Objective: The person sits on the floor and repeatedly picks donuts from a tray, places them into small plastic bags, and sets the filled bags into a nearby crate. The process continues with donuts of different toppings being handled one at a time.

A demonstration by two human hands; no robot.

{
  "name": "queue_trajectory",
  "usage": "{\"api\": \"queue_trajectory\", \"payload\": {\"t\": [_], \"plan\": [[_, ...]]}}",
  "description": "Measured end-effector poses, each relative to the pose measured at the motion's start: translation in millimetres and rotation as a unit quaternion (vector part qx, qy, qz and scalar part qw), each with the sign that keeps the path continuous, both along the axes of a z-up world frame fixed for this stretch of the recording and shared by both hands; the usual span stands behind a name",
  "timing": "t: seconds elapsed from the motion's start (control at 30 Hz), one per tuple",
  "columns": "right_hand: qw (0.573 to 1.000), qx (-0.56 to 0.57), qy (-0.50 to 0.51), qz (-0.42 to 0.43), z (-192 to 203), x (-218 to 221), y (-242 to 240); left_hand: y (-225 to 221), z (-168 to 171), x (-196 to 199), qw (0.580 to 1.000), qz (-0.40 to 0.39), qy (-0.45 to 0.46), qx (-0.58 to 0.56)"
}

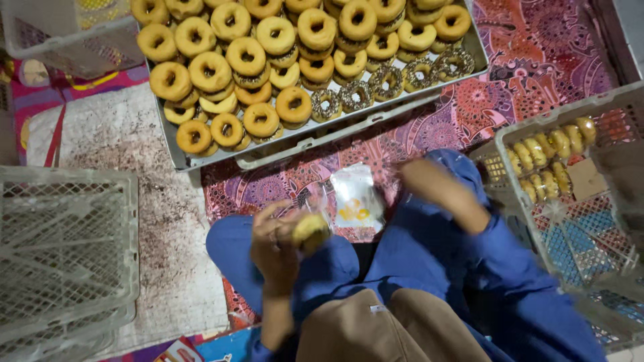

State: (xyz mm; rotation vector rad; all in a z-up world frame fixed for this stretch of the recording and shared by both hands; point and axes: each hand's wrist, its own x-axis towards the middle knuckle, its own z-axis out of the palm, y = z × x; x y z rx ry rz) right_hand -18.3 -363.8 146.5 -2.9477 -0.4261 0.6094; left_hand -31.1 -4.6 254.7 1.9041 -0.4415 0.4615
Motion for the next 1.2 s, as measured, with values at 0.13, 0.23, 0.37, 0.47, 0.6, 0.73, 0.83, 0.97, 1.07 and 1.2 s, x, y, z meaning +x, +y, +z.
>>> {"api": "queue_trajectory", "payload": {"t": [0.13, 0.23, 0.37, 0.47, 0.6, 0.73, 0.83, 0.97, 1.07, 1.2], "plan": [[0.796, 0.599, -0.033, 0.074, 6.3, -12.7, 103.9, -3.9, -30.1, 0.1, 0.981, 0.039, 0.053, 0.183], [0.7, 0.705, -0.08, -0.079, 2.7, -0.3, 173.3, 15.4, -48.9, 6.0, 0.972, 0.155, 0.177, 0.03], [0.628, 0.758, -0.045, -0.168, -1.0, 4.8, 227.5, 52.0, -68.6, -0.7, 0.974, 0.201, 0.103, -0.024], [0.66, 0.74, -0.032, -0.126, 4.5, 1.2, 241.9, 69.2, -86.0, -11.7, 0.966, 0.238, 0.088, -0.051], [0.698, 0.714, -0.019, 0.04, 24.1, 1.2, 243.2, 81.6, -100.2, -24.2, 0.953, 0.248, 0.143, -0.096], [0.695, 0.711, 0.01, 0.106, 45.9, 19.5, 230.3, 80.1, -95.8, -24.7, 0.954, 0.234, 0.161, -0.093], [0.72, 0.679, 0.047, 0.136, 46.6, 27.0, 224.5, 77.7, -88.3, -23.6, 0.95, 0.242, 0.171, -0.099], [0.764, 0.643, 0.035, 0.048, 27.2, 24.0, 235.9, 73.1, -84.3, -16.4, 0.923, 0.271, 0.226, -0.155], [0.755, 0.636, 0.07, -0.144, 10.2, 23.1, 257.9, 70.6, -84.6, -4.0, 0.907, 0.27, 0.237, -0.221], [0.695, 0.672, 0.012, -0.254, -5.2, 22.0, 281.9, 72.1, -86.2, 4.1, 0.928, 0.287, 0.173, -0.166]]}}
